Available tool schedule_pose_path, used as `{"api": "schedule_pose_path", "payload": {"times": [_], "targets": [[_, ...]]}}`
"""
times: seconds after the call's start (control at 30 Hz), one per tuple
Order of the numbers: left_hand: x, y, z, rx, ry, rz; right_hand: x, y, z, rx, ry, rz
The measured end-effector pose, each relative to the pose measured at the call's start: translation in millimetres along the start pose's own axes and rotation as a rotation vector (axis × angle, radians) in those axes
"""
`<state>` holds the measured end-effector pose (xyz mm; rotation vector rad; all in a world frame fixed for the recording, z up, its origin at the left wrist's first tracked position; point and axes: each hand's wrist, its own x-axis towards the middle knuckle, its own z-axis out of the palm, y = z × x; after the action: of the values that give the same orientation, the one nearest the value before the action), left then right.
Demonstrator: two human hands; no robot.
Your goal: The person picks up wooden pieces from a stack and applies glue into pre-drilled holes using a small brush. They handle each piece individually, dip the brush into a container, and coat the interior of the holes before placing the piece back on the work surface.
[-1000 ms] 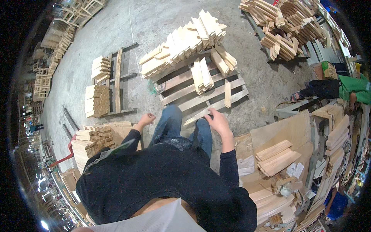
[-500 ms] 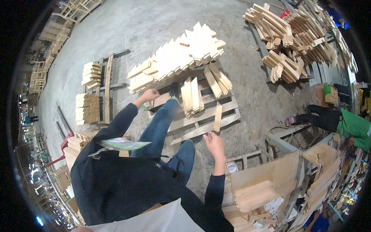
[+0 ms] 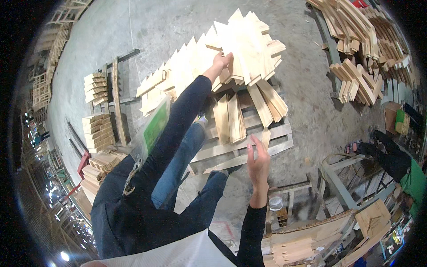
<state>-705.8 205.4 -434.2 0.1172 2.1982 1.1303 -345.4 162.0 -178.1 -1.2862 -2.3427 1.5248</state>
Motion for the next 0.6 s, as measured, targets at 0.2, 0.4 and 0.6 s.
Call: {"api": "schedule_pose_path", "payload": {"times": [0.2, 0.4, 0.6], "targets": [[-36.2, 23.1, -15.9, -0.004, 0.21, -0.029, 65.3, -26.7, 8.1, 0.078, 0.025, -0.14], [-128.4, 62.2, -78.1, -0.329, 0.029, -0.041, 140.1, -76.0, 14.0, 0.089, 0.043, -0.247], [-188.0, 131.0, -75.0, -0.491, -0.384, 0.072, 202.0, -77.9, 14.2, 0.122, 0.007, -0.229]]}}
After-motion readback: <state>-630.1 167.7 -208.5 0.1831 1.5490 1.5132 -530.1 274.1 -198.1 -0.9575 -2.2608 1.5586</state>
